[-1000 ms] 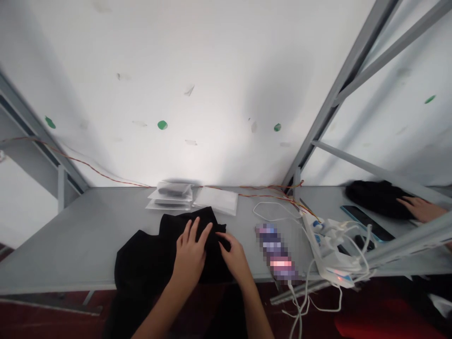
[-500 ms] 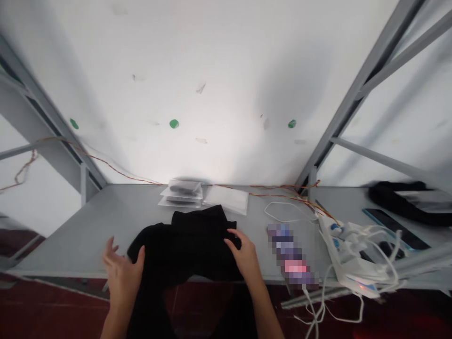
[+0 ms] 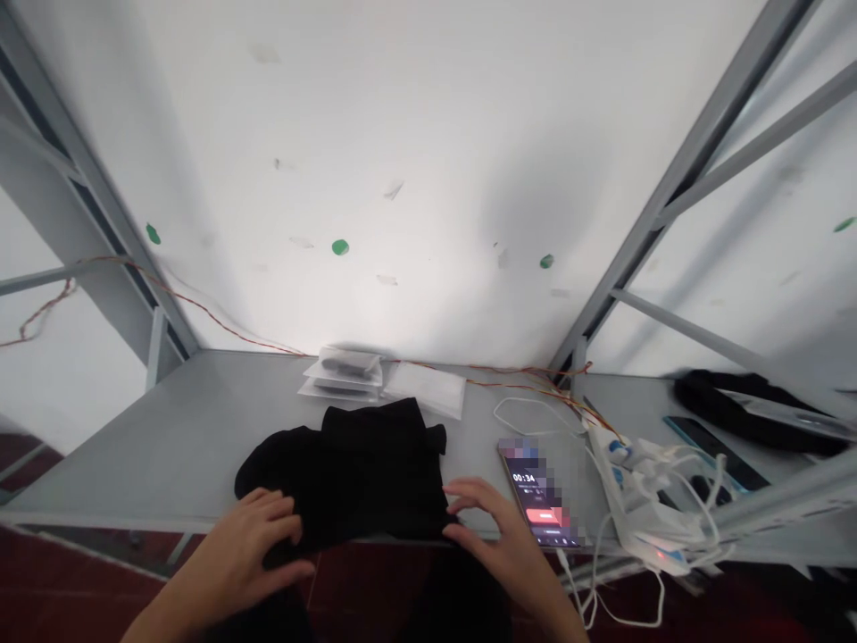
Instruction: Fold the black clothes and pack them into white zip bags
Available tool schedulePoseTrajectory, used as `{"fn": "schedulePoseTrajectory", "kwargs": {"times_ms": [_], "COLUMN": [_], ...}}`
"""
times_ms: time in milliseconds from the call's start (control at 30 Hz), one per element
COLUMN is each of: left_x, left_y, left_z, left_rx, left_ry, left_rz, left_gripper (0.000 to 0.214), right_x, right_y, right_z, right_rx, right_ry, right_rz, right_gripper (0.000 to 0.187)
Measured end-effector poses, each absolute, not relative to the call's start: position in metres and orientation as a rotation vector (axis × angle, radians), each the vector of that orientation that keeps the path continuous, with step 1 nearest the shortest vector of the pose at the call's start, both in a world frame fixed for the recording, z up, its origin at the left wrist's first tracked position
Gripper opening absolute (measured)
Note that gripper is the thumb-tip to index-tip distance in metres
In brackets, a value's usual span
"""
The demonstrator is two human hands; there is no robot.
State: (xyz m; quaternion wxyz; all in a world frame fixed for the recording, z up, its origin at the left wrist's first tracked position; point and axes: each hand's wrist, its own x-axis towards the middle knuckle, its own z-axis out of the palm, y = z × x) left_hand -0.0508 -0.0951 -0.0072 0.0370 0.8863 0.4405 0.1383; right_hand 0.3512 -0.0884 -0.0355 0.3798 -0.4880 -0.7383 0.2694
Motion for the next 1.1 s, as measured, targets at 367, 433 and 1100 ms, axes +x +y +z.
{"fn": "schedulePoseTrajectory", "kwargs": {"times_ms": [367,433,1100], "left_x": [-0.019,-0.018,-0.044], "left_y": [0.029,0.049,-0.088], "left_z": [0.006,0.018,-0.078], "left_rx": [2.663,2.622,2.616], "left_ry": [1.602,1.685,1.612], "left_rz": [0.323,0.339,0.482], "left_gripper": [0.024,0.026,0.066], "right_x": [0.338,0.334,0.223], "right_y": [0.038,0.063,-0.058], "right_z": [-0.024,-0.009,-0.072], "right_rx": [-1.197,-1.218,-1.471], "right_ry": [-2.211,-2.179,-2.401], "right_rz": [0.562,0.555,0.262], "right_gripper": [0.034,0.033,0.072]}}
